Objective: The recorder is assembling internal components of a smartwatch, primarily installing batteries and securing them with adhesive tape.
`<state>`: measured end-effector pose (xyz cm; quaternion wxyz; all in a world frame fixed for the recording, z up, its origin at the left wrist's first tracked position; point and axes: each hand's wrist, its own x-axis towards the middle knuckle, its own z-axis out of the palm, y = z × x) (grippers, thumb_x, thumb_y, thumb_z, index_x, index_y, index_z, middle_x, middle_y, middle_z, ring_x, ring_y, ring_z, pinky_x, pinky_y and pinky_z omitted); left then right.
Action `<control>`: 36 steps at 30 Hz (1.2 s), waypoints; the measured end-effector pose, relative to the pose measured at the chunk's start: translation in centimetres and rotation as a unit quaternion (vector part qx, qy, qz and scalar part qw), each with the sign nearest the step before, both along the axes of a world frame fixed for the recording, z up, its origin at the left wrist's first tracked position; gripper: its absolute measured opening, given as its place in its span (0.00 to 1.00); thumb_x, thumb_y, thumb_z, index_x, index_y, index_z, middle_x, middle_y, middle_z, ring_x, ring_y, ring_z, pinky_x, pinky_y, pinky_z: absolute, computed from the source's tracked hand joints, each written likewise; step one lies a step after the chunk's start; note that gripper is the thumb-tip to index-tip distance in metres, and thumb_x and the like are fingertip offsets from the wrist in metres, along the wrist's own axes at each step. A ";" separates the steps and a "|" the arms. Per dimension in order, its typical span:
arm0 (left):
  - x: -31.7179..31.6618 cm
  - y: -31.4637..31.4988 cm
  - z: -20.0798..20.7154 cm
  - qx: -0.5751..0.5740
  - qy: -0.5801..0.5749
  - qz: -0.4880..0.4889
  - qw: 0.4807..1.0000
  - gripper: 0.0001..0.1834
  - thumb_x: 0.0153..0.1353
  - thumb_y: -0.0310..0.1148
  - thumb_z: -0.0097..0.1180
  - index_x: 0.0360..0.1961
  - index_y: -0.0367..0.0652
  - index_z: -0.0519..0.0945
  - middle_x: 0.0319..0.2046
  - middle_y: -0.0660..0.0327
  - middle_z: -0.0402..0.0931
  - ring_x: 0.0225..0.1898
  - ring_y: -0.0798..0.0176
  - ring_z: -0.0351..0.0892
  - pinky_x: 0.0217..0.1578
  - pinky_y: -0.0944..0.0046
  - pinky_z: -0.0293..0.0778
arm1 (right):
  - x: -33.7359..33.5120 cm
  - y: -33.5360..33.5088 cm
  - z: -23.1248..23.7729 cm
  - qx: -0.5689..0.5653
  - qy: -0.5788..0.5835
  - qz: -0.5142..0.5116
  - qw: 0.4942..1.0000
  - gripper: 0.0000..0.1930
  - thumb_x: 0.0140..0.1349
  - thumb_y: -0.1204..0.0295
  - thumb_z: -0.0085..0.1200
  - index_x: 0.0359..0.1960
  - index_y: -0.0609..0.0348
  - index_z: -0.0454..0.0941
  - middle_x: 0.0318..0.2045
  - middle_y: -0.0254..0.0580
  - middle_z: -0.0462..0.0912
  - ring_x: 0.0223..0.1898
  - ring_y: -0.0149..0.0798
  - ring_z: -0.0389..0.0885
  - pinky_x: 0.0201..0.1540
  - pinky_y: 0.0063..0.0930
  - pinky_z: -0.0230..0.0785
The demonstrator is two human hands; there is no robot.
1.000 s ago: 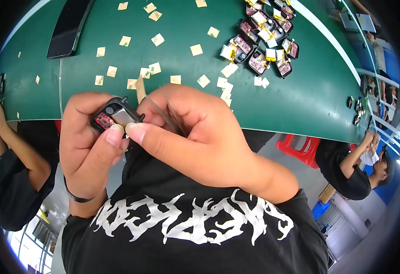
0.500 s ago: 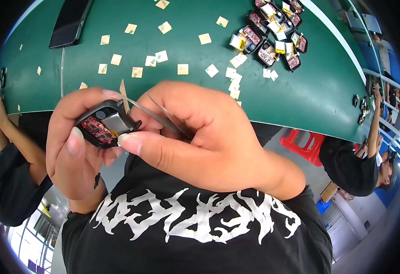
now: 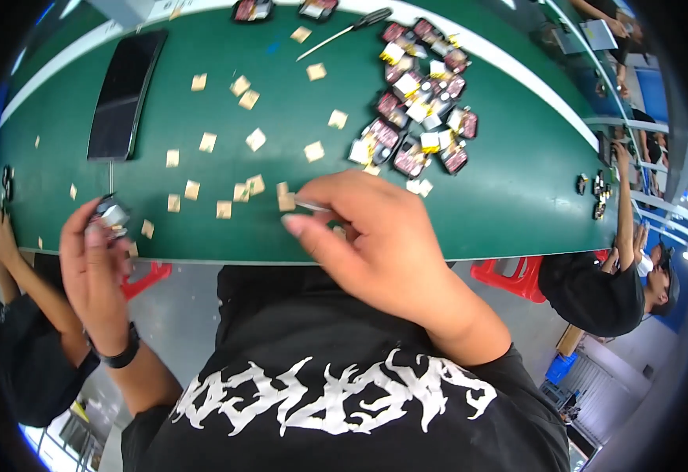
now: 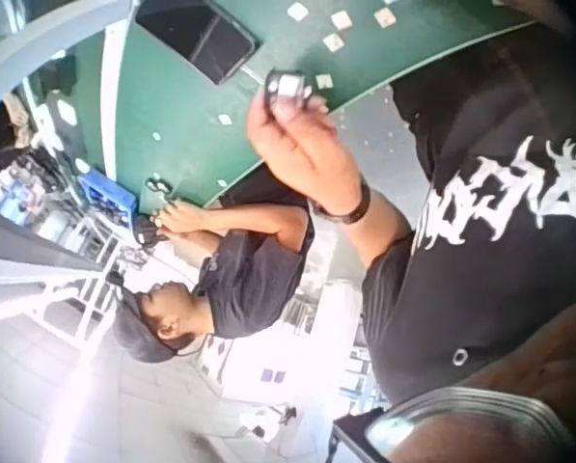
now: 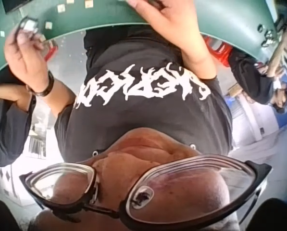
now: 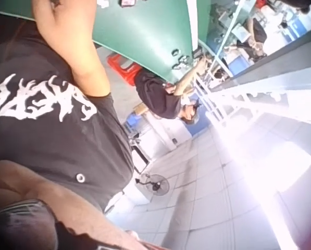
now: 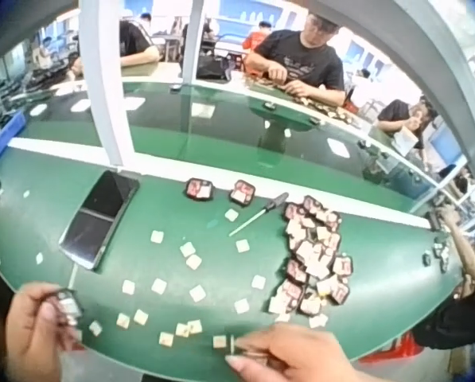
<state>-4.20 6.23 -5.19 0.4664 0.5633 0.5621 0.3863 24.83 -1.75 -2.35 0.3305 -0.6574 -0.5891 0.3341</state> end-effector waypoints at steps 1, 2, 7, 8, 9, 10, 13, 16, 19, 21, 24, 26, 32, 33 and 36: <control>-1.9 1.0 -0.4 0.008 0.026 0.033 0.999 0.17 0.75 0.34 0.45 0.59 0.37 0.73 0.30 0.68 0.73 0.23 0.81 0.64 0.22 0.81 0.59 | 0.9 0.1 0.0 0.011 -0.089 -0.013 0.996 0.11 0.58 0.72 0.66 0.39 0.63 0.81 0.30 0.43 0.81 0.24 0.38 0.79 0.25 0.29 0.70; -3.8 2.2 -1.1 0.015 0.050 0.064 0.997 0.17 0.76 0.35 0.45 0.59 0.37 0.73 0.28 0.69 0.72 0.23 0.83 0.63 0.22 0.81 0.58 | 1.7 0.3 -0.3 0.031 -0.131 -0.040 0.990 0.12 0.57 0.72 0.66 0.40 0.62 0.81 0.30 0.43 0.80 0.25 0.41 0.79 0.27 0.31 0.71; -7.6 6.4 -3.4 0.091 0.282 0.153 0.943 0.19 0.73 0.38 0.51 0.56 0.35 0.76 0.29 0.64 0.77 0.27 0.75 0.71 0.29 0.74 0.67 | 5.2 0.6 0.4 0.032 -0.247 -0.048 0.967 0.15 0.55 0.70 0.67 0.43 0.59 0.80 0.32 0.42 0.78 0.30 0.45 0.81 0.31 0.36 0.73; -7.3 6.8 -3.1 0.129 0.373 0.170 0.903 0.20 0.73 0.39 0.51 0.57 0.34 0.76 0.32 0.60 0.80 0.30 0.72 0.76 0.33 0.73 0.71 | 5.4 0.8 0.4 0.028 -0.247 -0.051 0.967 0.15 0.55 0.70 0.67 0.43 0.59 0.80 0.32 0.42 0.78 0.30 0.45 0.81 0.31 0.36 0.73; -7.0 7.0 -2.4 0.128 0.374 0.166 0.904 0.20 0.73 0.39 0.51 0.57 0.34 0.76 0.32 0.60 0.80 0.30 0.72 0.76 0.33 0.73 0.71 | 5.5 1.0 0.2 0.021 -0.257 -0.034 0.966 0.15 0.55 0.70 0.67 0.43 0.59 0.80 0.33 0.41 0.78 0.31 0.46 0.81 0.31 0.37 0.73; -6.6 7.0 -1.4 0.143 0.445 0.196 0.862 0.21 0.73 0.40 0.52 0.57 0.33 0.76 0.35 0.57 0.81 0.35 0.69 0.78 0.37 0.71 0.73 | 5.5 1.0 0.0 0.013 -0.267 -0.016 0.963 0.15 0.54 0.69 0.67 0.43 0.58 0.80 0.34 0.41 0.77 0.32 0.46 0.81 0.32 0.38 0.73; -4.6 6.9 -0.8 0.179 0.424 0.185 0.868 0.22 0.72 0.40 0.53 0.57 0.32 0.76 0.40 0.53 0.82 0.41 0.66 0.81 0.42 0.70 0.74 | 5.2 1.0 -0.9 0.023 -0.312 -0.009 0.950 0.14 0.54 0.70 0.65 0.42 0.57 0.80 0.35 0.39 0.76 0.32 0.46 0.81 0.32 0.37 0.74; -1.1 5.1 -1.2 0.157 0.255 0.084 0.950 0.18 0.72 0.34 0.52 0.55 0.33 0.78 0.41 0.57 0.82 0.41 0.68 0.80 0.42 0.70 0.74 | 5.3 0.8 -1.8 0.036 -0.343 0.006 0.939 0.13 0.53 0.71 0.64 0.41 0.56 0.81 0.34 0.38 0.76 0.31 0.44 0.81 0.31 0.36 0.75; 3.9 1.4 -0.4 0.081 0.066 -0.061 0.993 0.17 0.72 0.32 0.50 0.56 0.32 0.76 0.42 0.57 0.81 0.38 0.70 0.79 0.36 0.72 0.74 | 5.7 0.5 -2.0 0.050 -0.336 0.045 0.939 0.15 0.50 0.73 0.64 0.41 0.56 0.81 0.34 0.37 0.77 0.31 0.42 0.82 0.32 0.35 0.75; 7.3 -0.1 -0.2 -0.061 -0.108 -0.173 0.977 0.21 0.72 0.35 0.49 0.61 0.33 0.71 0.44 0.55 0.81 0.37 0.69 0.80 0.34 0.71 0.75 | 5.8 0.2 -1.9 0.128 -0.213 0.097 0.964 0.15 0.47 0.73 0.65 0.40 0.55 0.81 0.33 0.36 0.78 0.30 0.41 0.81 0.30 0.34 0.75; 10.7 -1.0 0.2 -0.314 -0.270 -0.233 0.880 0.27 0.74 0.42 0.47 0.66 0.35 0.65 0.45 0.51 0.80 0.34 0.67 0.81 0.33 0.70 0.76 | 4.8 0.2 -0.6 0.180 -0.115 0.153 0.965 0.13 0.46 0.76 0.65 0.36 0.57 0.84 0.31 0.37 0.80 0.26 0.38 0.80 0.26 0.31 0.73; 11.6 -1.1 0.3 -0.330 -0.251 -0.221 0.883 0.28 0.75 0.47 0.43 0.64 0.34 0.67 0.42 0.50 0.80 0.31 0.66 0.81 0.25 0.72 0.74 | 4.4 -0.2 0.1 0.194 -0.083 0.196 0.957 0.14 0.45 0.74 0.66 0.37 0.56 0.85 0.32 0.37 0.80 0.27 0.38 0.81 0.26 0.30 0.73; 11.7 -0.9 0.4 -0.326 -0.332 -0.269 0.843 0.19 0.74 0.36 0.44 0.58 0.32 0.70 0.45 0.47 0.81 0.32 0.68 0.82 0.18 0.77 0.72 | 3.9 -0.9 0.6 0.197 -0.084 0.133 0.968 0.15 0.47 0.69 0.70 0.38 0.53 0.83 0.35 0.37 0.79 0.27 0.37 0.79 0.28 0.30 0.72; 11.5 -0.8 0.1 -0.311 -0.342 -0.277 0.842 0.17 0.72 0.31 0.47 0.58 0.34 0.69 0.49 0.44 0.79 0.37 0.65 0.84 0.24 0.75 0.77 | 4.4 -0.9 0.0 0.228 -0.053 0.092 0.968 0.16 0.49 0.71 0.71 0.40 0.58 0.83 0.35 0.40 0.79 0.27 0.39 0.79 0.30 0.31 0.72; 12.0 -1.8 0.2 -0.220 -0.317 -0.242 0.890 0.18 0.70 0.26 0.49 0.59 0.36 0.66 0.52 0.42 0.78 0.44 0.61 0.84 0.33 0.71 0.82 | 4.5 -2.8 -1.3 0.164 0.030 -0.055 0.984 0.09 0.59 0.72 0.65 0.26 0.64 0.80 0.23 0.39 0.76 0.22 0.33 0.72 0.24 0.26 0.63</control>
